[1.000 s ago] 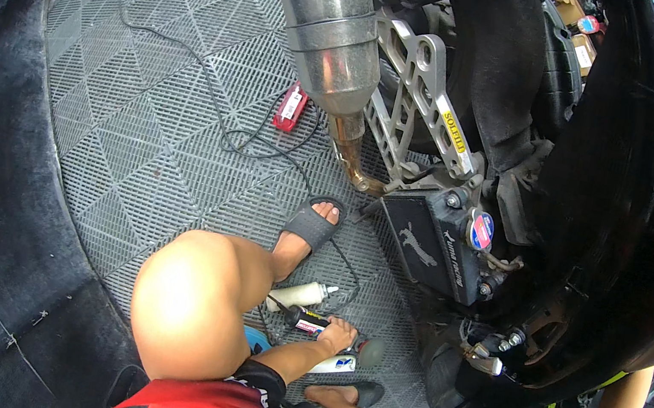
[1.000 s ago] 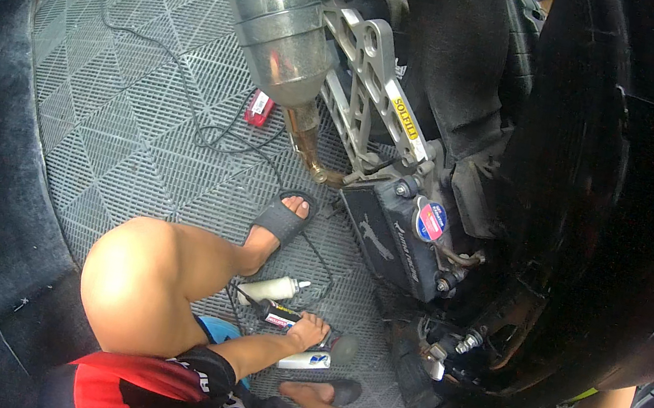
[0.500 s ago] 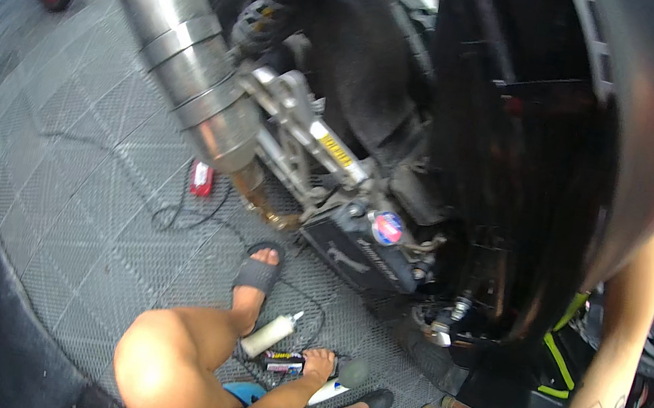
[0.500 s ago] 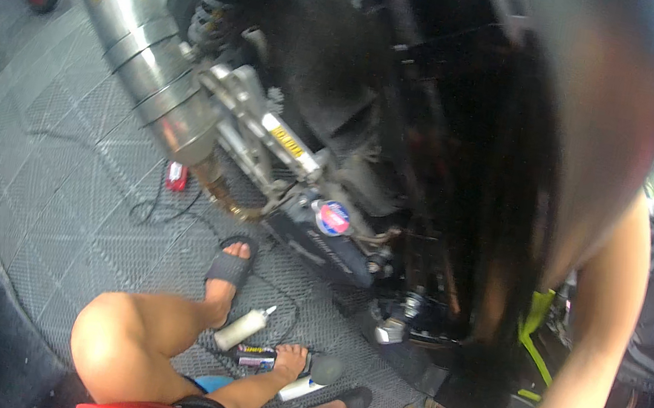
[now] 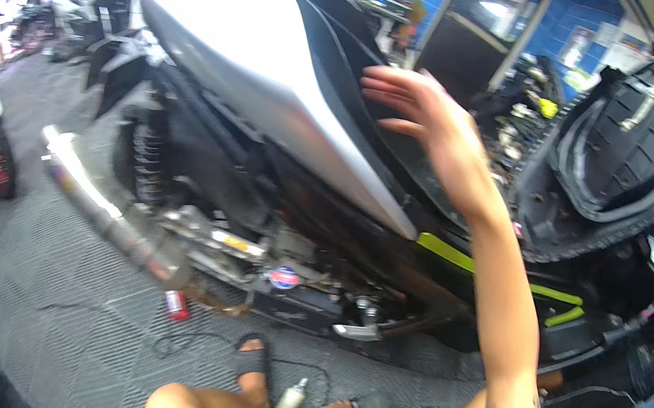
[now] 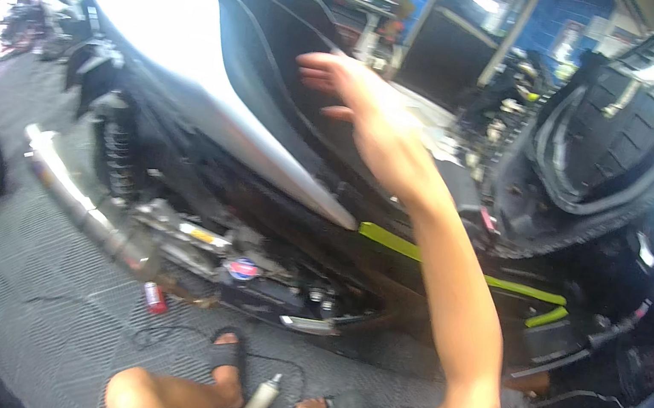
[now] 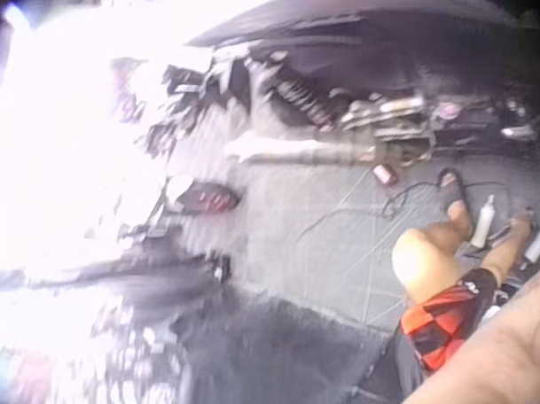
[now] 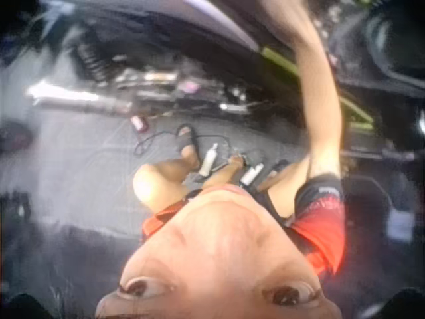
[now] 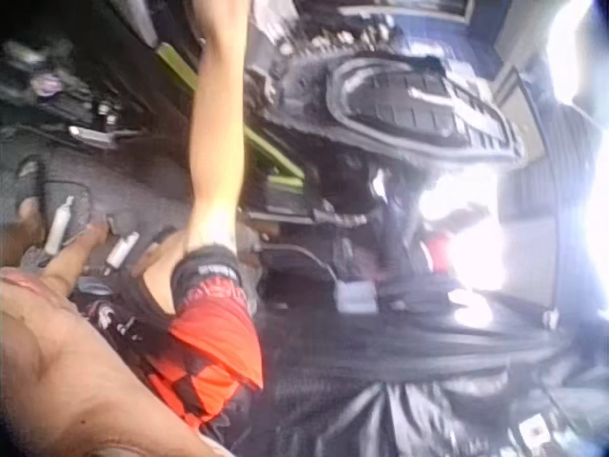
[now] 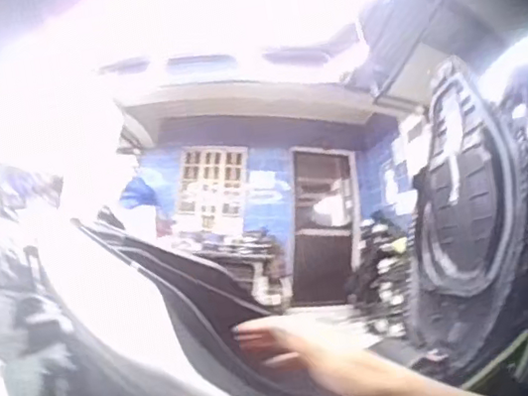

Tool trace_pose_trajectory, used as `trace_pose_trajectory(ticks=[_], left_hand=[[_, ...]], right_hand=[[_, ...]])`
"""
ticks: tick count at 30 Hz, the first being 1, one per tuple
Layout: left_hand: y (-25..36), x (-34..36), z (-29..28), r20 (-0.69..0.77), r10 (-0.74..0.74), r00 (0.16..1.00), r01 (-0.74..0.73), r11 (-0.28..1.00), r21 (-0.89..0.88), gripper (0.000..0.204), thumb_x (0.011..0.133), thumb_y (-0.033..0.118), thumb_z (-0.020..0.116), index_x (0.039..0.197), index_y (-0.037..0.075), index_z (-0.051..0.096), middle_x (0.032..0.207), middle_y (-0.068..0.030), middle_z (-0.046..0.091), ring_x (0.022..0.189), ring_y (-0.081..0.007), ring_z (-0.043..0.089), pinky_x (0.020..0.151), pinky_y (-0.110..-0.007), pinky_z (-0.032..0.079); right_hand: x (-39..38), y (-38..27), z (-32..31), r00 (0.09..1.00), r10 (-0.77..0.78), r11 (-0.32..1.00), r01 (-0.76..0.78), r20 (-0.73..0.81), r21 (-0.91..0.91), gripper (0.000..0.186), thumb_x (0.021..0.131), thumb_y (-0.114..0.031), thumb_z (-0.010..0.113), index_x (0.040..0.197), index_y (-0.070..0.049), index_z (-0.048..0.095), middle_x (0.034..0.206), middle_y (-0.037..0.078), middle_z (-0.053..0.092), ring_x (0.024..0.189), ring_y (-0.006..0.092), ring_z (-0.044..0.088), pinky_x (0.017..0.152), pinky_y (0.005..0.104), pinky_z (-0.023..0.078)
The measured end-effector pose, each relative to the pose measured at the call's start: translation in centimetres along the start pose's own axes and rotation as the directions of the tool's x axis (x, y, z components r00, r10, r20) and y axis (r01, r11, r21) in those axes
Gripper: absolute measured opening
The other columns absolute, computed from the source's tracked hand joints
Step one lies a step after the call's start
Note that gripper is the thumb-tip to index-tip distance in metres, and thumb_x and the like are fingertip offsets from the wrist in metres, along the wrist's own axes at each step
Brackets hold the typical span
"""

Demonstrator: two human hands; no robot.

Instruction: The person uses a rotary polisher with a yellow pad to buff the black side fairing of a motorcycle. They move the tool across the surface and then wipe the area with a grey cloth.

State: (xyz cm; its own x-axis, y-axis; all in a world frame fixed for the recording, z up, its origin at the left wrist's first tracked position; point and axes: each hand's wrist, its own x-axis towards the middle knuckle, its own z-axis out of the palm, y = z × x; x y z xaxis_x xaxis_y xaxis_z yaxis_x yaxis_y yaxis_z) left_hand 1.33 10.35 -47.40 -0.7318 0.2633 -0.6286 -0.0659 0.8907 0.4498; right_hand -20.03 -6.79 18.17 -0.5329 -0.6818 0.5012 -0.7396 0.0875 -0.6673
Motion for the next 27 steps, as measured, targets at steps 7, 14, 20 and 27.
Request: trace_pose_trajectory(ticks=[7, 14, 20, 27], left_hand=[[-0.9, -7.1, -13.5, 0.610, 0.075, 0.789, -0.231, 0.956, 0.181, 0.055, 0.078, 0.047, 0.083, 0.117, 0.009, 0.075, 0.119, -0.0111, 0.074, 0.105, -0.0329, 0.071, 0.087, -0.045, 0.058], [-2.7, -12.9, -24.9, 0.319, 0.125, 0.940, -0.088, 0.988, -0.126, 0.067, 0.078, 0.043, 0.086, 0.113, -0.010, 0.066, 0.092, -0.0187, 0.072, 0.073, -0.0244, 0.071, 0.058, -0.038, 0.061], [7.8, -20.8, -31.3, 0.080, 0.218, 0.973, -0.217, 0.976, -0.011, 0.047, 0.082, 0.032, 0.082, 0.120, 0.007, 0.072, 0.090, -0.0110, 0.075, 0.080, -0.0235, 0.072, 0.067, -0.037, 0.058], [11.9, -22.9, -24.0, -0.021, 0.185, 0.982, -0.180, 0.971, 0.155, 0.039, 0.090, 0.026, 0.062, 0.125, 0.009, 0.068, 0.126, -0.0261, 0.067, 0.115, -0.0394, 0.066, 0.096, -0.051, 0.052]], right_hand=[[-26.6, -1.8, -1.8, 0.883, -0.233, 0.948, 0.113, -0.407, -0.297, 0.010, 0.087, -0.008, 0.073, 0.089, 0.001, 0.069, 0.087, 0.016, 0.072, 0.087, 0.0290, 0.071, 0.084, 0.0387, 0.056], [-40.6, 7.2, 2.0, 0.631, 0.559, 0.786, -0.198, -0.537, 0.586, 0.076, 0.111, -0.051, 0.028, 0.069, 0.001, 0.063, 0.074, 0.013, 0.067, 0.070, 0.0218, 0.065, 0.067, 0.0329, 0.052], [-41.6, 2.0, 1.3, 0.797, 0.339, 0.930, -0.201, -0.501, 0.309, 0.030, 0.103, -0.017, 0.060, 0.080, 0.002, 0.066, 0.074, 0.011, 0.063, 0.062, 0.0198, 0.062, 0.059, 0.0340, 0.050], [-43.1, 1.5, 0.9, 0.776, 0.229, 0.973, -0.192, -0.588, 0.126, 0.017, 0.090, -0.008, 0.074, 0.079, 0.003, 0.067, 0.072, 0.014, 0.064, 0.059, 0.0258, 0.062, 0.054, 0.0349, 0.047]])
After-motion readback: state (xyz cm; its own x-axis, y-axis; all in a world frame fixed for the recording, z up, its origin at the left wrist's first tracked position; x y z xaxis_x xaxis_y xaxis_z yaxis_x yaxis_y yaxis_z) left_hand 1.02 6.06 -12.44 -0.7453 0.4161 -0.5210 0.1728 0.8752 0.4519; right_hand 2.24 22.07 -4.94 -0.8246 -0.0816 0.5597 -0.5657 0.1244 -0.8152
